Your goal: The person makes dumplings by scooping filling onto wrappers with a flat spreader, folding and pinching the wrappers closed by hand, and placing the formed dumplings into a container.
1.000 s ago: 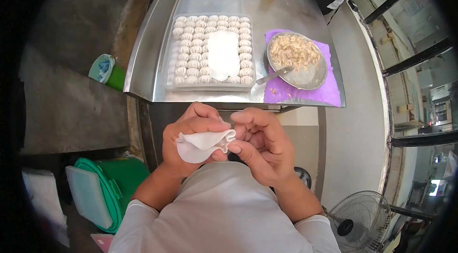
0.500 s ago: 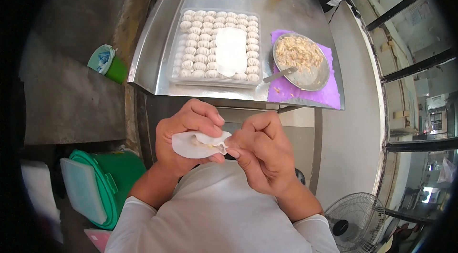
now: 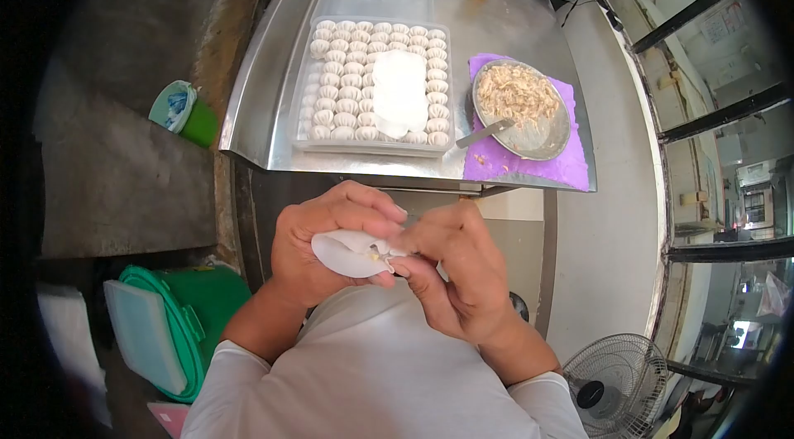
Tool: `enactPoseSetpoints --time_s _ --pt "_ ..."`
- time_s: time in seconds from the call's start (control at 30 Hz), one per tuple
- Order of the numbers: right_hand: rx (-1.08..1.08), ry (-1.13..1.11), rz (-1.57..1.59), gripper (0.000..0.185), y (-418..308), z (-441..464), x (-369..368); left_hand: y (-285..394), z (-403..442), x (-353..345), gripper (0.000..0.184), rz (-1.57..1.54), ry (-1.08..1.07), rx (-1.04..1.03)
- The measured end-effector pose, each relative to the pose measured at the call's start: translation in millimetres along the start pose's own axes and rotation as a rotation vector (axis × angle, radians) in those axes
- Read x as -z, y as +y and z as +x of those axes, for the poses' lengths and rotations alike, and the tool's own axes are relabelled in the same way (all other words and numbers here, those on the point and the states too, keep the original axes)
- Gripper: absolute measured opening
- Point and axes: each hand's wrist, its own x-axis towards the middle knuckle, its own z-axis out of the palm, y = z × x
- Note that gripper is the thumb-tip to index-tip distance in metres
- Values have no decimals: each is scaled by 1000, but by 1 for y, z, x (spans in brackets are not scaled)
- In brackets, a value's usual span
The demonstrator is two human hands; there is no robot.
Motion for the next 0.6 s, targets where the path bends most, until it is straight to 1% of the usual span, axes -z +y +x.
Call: enactPoseSetpoints --time_s 0.03,0.07,0.13,0.17,0.23,0.27,0.3,0.33,0.37,0.4,0.43,0.47,0.53,0.57,0.6 --pt "0 1 -1 18 1 1 1 1 0 -1 43 -68 57 94" --pt "29 -35 -44 19 3 2 3 -3 -1 -1 43 -68 57 94" --pt "59 -70 -86 20 5 3 2 -15 -1 3 42 -14 132 -128" --pt "50 -46 -60 20 5 5 1 -16 -1 5 42 -12 131 -128" --pt "42 -21 -33 20 4 5 -5 -13 2 10 43 87 14 -154" --pt "-55 54 82 18 1 3 -10 -12 4 12 43 88 14 -155" --pt "-150 130 197 17 0 3 -13 -11 7 14 42 129 -33 -178" --pt "-147 130 196 17 2 5 -10 -10 9 15 40 168 -80 -201" --pt "-61 45 75 17 6 8 -4 -9 8 12 40 168 -80 -203" --pt "23 -40 -48 18 8 10 -2 -7 4 6 38 58 46 -112" --pt "25 -41 -49 18 10 12 -2 -7 3 4 35 -53 173 -20" --pt "59 -46 -51 18 12 13 -3 -10 3 6 35 -54 172 -23" --pt "96 -49 -55 18 15 14 -5 -19 5 13 38 72 100 -218" --pt "86 -28 -24 18 15 13 -6 -19 6 16 38 71 99 -220" --pt "76 -7 8 18 14 12 -7 -18 8 19 41 109 26 -246"
